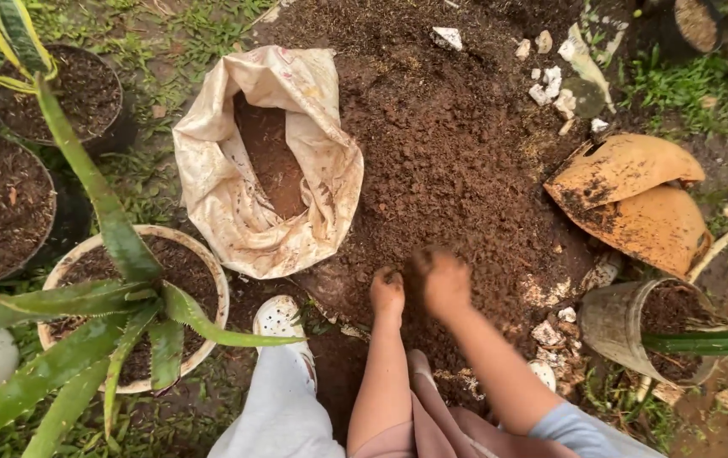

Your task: Mixing and breaking up clumps of soil with bare hands on the ground

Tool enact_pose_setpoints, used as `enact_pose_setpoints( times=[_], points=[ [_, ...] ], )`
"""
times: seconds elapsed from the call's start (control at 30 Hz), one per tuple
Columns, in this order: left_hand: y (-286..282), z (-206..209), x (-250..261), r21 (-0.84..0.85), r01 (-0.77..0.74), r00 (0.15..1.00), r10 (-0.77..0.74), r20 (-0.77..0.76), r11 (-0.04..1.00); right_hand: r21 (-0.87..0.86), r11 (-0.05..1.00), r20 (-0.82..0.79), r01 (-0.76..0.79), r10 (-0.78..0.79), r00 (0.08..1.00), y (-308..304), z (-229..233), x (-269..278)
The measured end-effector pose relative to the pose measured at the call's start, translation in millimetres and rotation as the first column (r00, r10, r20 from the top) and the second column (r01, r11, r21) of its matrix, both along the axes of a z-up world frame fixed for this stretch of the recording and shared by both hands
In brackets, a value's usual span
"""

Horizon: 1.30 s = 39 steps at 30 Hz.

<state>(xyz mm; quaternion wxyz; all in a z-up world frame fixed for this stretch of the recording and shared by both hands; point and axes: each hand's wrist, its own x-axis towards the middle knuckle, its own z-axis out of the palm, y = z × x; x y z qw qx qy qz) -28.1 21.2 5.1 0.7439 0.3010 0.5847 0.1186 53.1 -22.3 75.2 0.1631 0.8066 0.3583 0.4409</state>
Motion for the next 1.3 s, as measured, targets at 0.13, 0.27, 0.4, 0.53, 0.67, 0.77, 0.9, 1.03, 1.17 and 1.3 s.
enact_pose_setpoints(
  times=[0.13,0.27,0.4,0.53,0.67,0.77,0.9,1.03,1.17,1.3],
  points=[
    [8.4,-28.9,-7.3,-0.149,-0.101,0.995,0.103,0.01,0.984,-0.643,0.668,-0.704,-0.376,-0.323,0.632,-3.6,29.4,-27.9],
    [-0.5,-77.9,2.7,-0.221,-0.092,0.994,0.104,0.045,0.971,-0.631,0.698,-0.647,-0.338,-0.232,0.727,-17.5,21.8,4.7],
    [8.0,-29.3,0.8,-0.345,-0.331,0.906,0.398,0.144,0.878,-0.435,0.835,-0.71,-0.336,-0.089,0.699,-20.6,-10.4,47.1],
    [13.7,2.8,-4.5,-0.069,-0.131,0.991,0.133,0.031,0.989,-0.402,0.894,-0.679,-0.197,-0.147,0.72,9.4,1.9,22.6],
    [22.0,4.8,-9.5,0.197,0.071,0.975,-0.027,-0.221,0.978,-0.353,0.812,-0.81,-0.464,-0.017,0.586,39.2,-14.2,-0.5],
    [18.2,-14.4,-12.6,0.227,-0.029,0.984,0.067,-0.163,0.974,-0.578,0.625,-0.737,-0.524,-0.124,0.665,20.1,-87.3,6.5],
    [28.8,-29.5,-2.2,0.268,-0.052,0.989,0.086,-0.117,0.962,-0.671,0.518,-0.687,-0.53,-0.168,0.707,7.8,-64.1,0.9],
    [9.5,-26.7,-2.2,0.225,-0.028,0.995,0.048,-0.087,0.974,-0.599,0.532,-0.767,-0.598,-0.167,0.62,-6.0,-49.6,6.7],
    [8.0,-43.3,-1.5,0.078,0.192,0.979,-0.184,-0.09,0.978,-0.691,0.562,-0.682,-0.455,-0.297,0.669,30.0,44.8,6.2],
    [1.7,-30.8,-4.6,0.025,0.262,0.964,-0.26,-0.061,0.965,-0.623,0.677,-0.715,-0.393,-0.288,0.637,67.1,37.4,42.9]
  ],
)
